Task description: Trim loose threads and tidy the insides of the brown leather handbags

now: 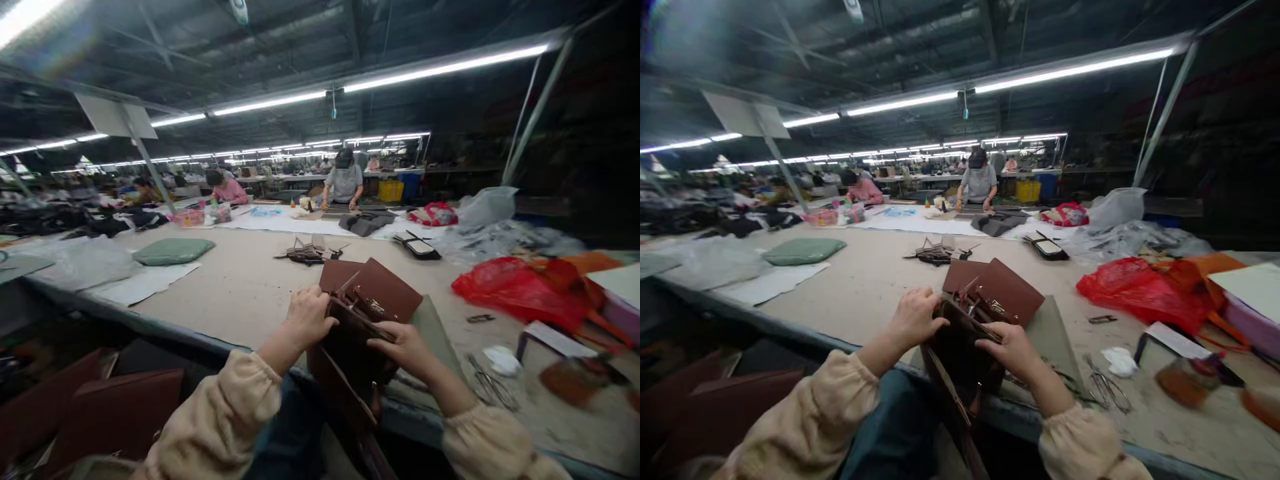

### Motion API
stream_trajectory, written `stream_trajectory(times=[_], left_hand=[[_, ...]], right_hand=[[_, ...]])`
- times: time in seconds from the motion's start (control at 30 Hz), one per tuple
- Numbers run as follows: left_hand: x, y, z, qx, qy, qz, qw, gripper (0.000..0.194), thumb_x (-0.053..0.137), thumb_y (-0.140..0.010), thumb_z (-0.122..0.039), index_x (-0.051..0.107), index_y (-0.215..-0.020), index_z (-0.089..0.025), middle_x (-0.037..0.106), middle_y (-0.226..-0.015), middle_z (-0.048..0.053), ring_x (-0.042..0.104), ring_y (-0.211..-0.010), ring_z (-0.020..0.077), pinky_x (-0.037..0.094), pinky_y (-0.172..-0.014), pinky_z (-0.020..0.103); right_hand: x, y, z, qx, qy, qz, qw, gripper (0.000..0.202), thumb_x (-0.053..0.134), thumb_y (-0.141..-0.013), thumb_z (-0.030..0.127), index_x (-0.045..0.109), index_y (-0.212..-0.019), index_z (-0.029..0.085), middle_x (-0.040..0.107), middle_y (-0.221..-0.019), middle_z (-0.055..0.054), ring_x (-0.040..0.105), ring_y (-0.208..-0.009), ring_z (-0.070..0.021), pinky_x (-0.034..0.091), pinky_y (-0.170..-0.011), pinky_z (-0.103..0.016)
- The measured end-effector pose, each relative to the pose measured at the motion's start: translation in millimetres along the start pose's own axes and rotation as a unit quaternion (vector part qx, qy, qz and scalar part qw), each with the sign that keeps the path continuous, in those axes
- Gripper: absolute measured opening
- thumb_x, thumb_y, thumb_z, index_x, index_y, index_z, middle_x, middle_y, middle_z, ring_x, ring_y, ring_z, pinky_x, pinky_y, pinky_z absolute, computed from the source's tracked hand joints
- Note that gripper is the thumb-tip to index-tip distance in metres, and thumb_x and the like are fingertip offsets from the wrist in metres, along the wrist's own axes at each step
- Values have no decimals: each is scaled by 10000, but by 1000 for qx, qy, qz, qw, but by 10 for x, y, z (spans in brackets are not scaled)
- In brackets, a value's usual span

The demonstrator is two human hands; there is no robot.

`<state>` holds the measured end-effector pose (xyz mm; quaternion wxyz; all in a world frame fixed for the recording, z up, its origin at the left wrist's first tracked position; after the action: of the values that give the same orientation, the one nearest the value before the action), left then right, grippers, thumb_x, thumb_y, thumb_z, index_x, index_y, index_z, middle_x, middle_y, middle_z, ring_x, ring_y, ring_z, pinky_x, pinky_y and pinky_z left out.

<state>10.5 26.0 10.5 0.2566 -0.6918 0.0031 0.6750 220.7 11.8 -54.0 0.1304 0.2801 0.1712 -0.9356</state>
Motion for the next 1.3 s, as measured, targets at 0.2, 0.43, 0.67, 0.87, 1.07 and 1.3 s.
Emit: stream_trajectory(times=[0.2, 0.43, 0.67, 0.87, 1.07, 1.3], left_hand=[[60, -35, 83, -6, 36, 23, 999, 119, 553, -753, -269, 619, -697, -188, 546, -873, 38, 515, -848, 183, 389, -770, 319], [-118, 244, 233, 9, 105, 54, 993, 77, 601, -700, -257, 598, -678, -183, 542, -893, 36, 498, -903, 199, 401, -820, 332], [-424, 183, -180, 108, 98, -24, 989, 348, 674, -677, -310, 588, -1009, -251, 452, -1166, 55, 370, -1109, 260, 297, -971, 433], [19, -5, -385, 171, 83, 16, 982, 202, 675, -682, -260, 596, -858, -200, 506, -953, 47, 436, -932, 214, 377, -860, 370], [94, -67, -465, 230, 82, 5, 970, 123, 595, -744, -202, 592, -868, -198, 505, -946, 36, 434, -899, 191, 378, -830, 342], [176, -121, -503, 231, 102, 3, 968, 83, 549, -783, -220, 619, -800, -177, 518, -886, 45, 446, -875, 187, 388, -818, 335]], right_hand=[[-66, -43, -102, -2, -28, 11, 1000, 316, 648, -722, 382, 688, -963, 182, 691, -899, -34, 622, -806, -202, 490, -705, -258], [-149, -111, -36, -35, -30, 88, 995, 288, 674, -705, 387, 708, -901, 179, 685, -825, -24, 617, -741, -167, 478, -656, -226], [-55, -282, -67, -73, -13, 107, 992, 278, 671, -713, 390, 711, -886, 176, 683, -817, -22, 611, -741, -162, 454, -666, -227], [-56, -286, -142, -61, -10, 89, 994, 317, 670, -702, 434, 704, -851, 157, 671, -765, -17, 593, -701, -158, 434, -616, -224], [-27, -308, -148, -67, -5, 88, 994, 320, 659, -706, 460, 696, -763, 148, 639, -695, 1, 562, -660, -143, 409, -603, -221], [8, -326, -159, -78, -5, 79, 994, 316, 669, -695, 459, 691, -730, 146, 633, -658, 12, 556, -629, -137, 407, -584, -216]])
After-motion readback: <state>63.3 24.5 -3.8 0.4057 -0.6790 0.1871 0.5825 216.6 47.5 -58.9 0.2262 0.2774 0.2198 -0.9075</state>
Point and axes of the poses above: each hand's wrist, its own y-axis away from the middle knuckle, its own x-axis out of the palm, z = x × y, the point moved 3 cm from there along -y, towards the middle knuckle
